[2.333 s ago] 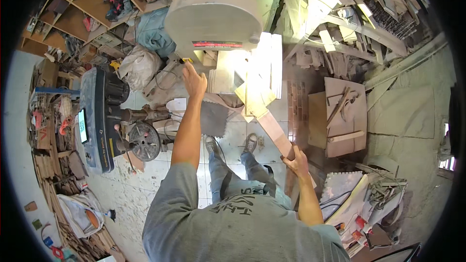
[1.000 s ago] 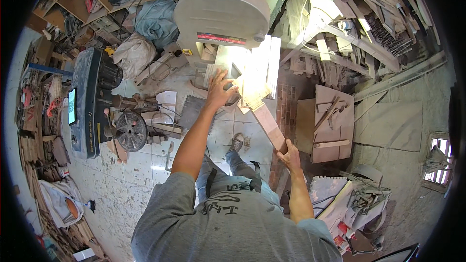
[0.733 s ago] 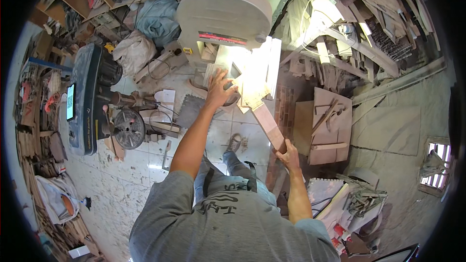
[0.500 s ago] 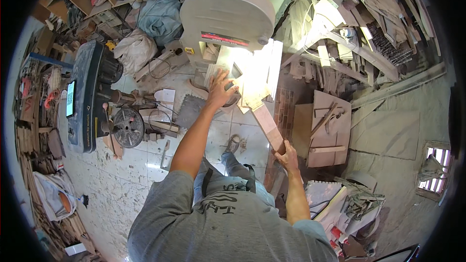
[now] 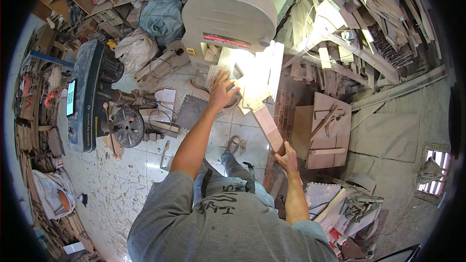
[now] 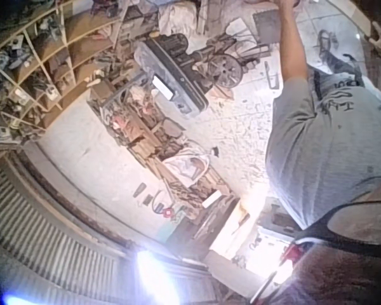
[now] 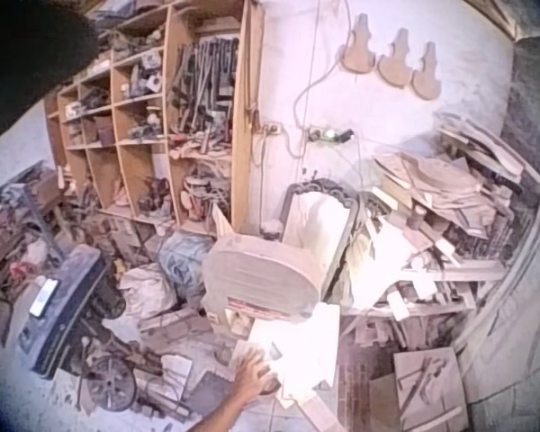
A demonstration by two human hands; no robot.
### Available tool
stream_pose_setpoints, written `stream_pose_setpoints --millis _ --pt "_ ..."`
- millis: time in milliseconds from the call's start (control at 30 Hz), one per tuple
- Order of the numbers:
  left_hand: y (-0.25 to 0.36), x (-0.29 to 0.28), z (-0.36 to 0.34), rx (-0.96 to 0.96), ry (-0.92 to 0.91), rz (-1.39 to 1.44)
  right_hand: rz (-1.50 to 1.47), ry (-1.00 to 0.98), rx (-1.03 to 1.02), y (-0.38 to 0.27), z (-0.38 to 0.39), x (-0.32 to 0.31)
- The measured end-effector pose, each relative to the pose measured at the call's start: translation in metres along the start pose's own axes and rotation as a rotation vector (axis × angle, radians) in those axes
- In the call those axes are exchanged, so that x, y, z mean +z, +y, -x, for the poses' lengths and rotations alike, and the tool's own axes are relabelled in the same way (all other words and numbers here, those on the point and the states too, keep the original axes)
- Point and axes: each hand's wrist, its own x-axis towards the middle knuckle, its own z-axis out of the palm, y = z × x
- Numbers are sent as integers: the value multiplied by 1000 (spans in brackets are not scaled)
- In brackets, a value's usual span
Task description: The person uses a band saw to cut along a marked line on a piece of light-colored wood, guiding the wood with both hands.
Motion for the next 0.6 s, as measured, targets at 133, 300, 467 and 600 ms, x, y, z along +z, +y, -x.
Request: stream_pose_setpoints --millis 133,300,467,600 --pt "-2 1 0 -1 24 -14 14 -6 -5 -2 0 -4" --pt "5 -3 1 -14 -15 0 15 -19 15 5 7 -5" --pt "4 -4 2 -6 -18 22 29 -33 33 8 8 -1" --pt "0 -3 2 4 -18 29 18 -36 34 7 7 -1"
